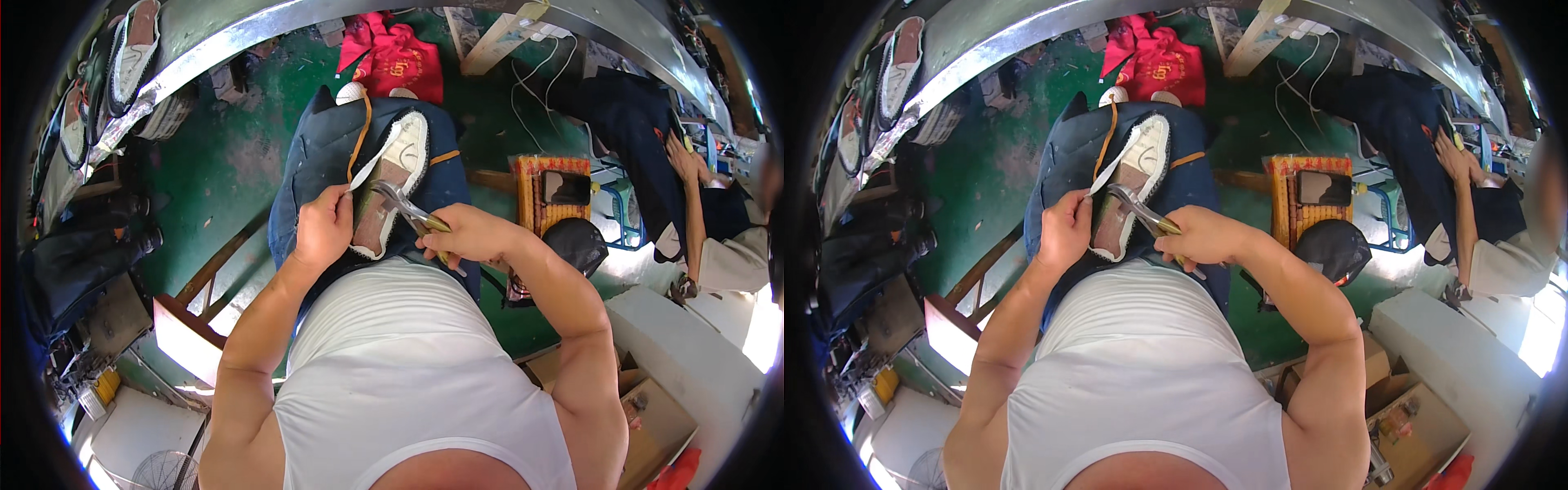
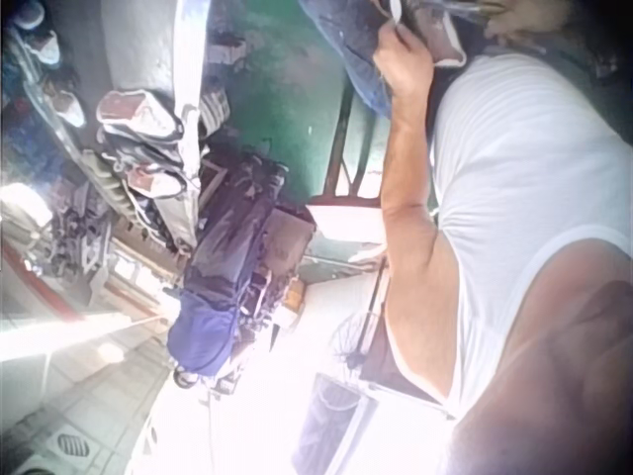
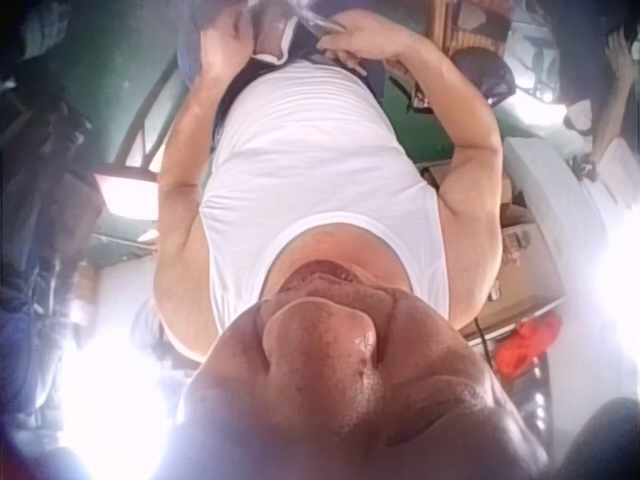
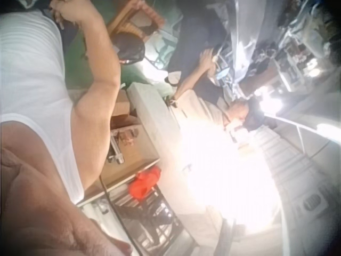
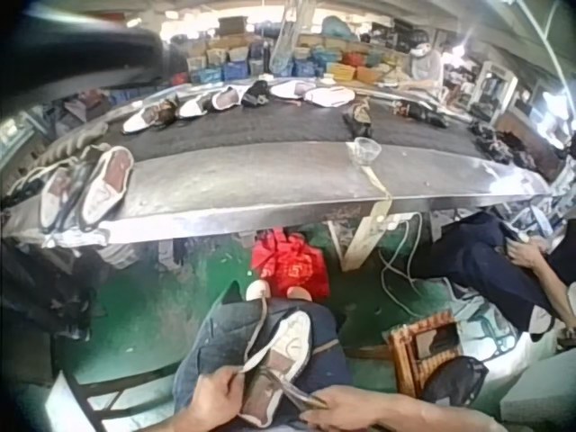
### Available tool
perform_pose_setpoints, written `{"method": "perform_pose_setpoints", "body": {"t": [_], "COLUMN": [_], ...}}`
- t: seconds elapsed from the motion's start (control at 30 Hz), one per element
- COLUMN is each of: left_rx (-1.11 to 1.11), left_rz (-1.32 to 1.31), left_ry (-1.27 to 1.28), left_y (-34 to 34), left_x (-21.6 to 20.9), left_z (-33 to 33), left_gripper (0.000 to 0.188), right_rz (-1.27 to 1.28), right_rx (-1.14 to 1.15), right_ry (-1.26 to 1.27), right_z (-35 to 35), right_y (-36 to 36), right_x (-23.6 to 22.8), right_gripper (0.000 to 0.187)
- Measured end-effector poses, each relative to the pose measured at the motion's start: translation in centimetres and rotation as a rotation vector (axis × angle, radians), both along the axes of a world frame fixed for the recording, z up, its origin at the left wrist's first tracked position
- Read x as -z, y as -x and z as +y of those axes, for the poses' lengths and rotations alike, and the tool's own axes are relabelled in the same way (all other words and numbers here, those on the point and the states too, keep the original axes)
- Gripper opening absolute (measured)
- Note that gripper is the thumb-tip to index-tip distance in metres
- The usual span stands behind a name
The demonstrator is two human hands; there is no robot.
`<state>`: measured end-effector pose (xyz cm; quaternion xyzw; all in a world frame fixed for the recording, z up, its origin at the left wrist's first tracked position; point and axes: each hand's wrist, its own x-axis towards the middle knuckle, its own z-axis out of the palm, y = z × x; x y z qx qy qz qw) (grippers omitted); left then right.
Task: Using pliers to stretch and tighten the shoe upper over a last and then tying the laces.
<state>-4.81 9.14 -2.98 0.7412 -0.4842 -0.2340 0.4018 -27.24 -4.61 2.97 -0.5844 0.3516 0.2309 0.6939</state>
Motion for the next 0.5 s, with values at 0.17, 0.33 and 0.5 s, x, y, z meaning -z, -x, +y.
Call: {"method": "perform_pose_setpoints", "body": {"t": [0.17,0.33,0.5], "left_rx": [-0.009,0.100,0.087], "left_rz": [0.173,0.231,-0.062], "left_ry": [-0.127,-0.278,0.002], "left_y": [0.1,-0.6,0.5], "left_x": [0.0,-0.9,0.0], "left_z": [0.5,-0.5,-2.8], "left_gripper": [0.015,0.017,0.017], "right_rz": [-0.044,-0.181,-0.109], "right_rx": [0.287,-0.112,0.042], "right_ry": [-0.293,0.823,0.449], "right_z": [1.0,3.4,1.5], "right_y": [-1.3,-0.8,-0.9], "right_x": [0.8,3.0,0.8], "right_gripper": [0.025,0.020,0.018]}}
